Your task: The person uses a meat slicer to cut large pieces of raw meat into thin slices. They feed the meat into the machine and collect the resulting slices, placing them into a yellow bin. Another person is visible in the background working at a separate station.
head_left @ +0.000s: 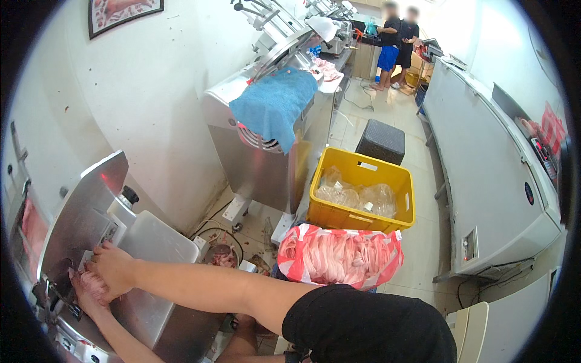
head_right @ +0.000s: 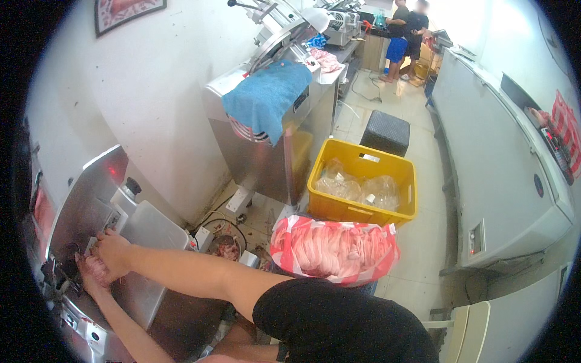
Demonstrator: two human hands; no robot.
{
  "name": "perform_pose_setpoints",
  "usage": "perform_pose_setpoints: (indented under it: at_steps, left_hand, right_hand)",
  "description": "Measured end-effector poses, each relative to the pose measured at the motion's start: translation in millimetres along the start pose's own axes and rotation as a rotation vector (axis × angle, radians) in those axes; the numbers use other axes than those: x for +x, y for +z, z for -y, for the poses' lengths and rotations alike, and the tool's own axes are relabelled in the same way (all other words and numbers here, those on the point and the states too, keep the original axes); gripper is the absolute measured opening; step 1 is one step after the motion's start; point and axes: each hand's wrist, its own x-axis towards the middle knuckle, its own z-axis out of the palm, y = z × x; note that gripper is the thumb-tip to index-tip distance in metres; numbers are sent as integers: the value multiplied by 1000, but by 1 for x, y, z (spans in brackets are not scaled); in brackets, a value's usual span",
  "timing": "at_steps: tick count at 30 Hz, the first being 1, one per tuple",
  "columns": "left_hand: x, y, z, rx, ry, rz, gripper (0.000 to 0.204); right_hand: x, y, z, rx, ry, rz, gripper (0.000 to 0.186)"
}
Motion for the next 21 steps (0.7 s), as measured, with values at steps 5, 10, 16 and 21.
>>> perform_pose_setpoints:
  at_steps: [5,10,16,21]
  left_hand:
    - [-1,-15,-11,284,109,-169,48]
    - [-4,41,9,324,156,-374,51]
    - [-18,95,20,272,390,-586,64]
    - [-12,49,3,203,272,-502,66]
  right_hand:
    - [2,-2,-4,-33,-10,25,88]
    - [-3,2,-20,222,-44,-28,88]
    - [13,18,-11,393,-168,-212,100]
    - [19,25,-12,350,-221,-233,100]
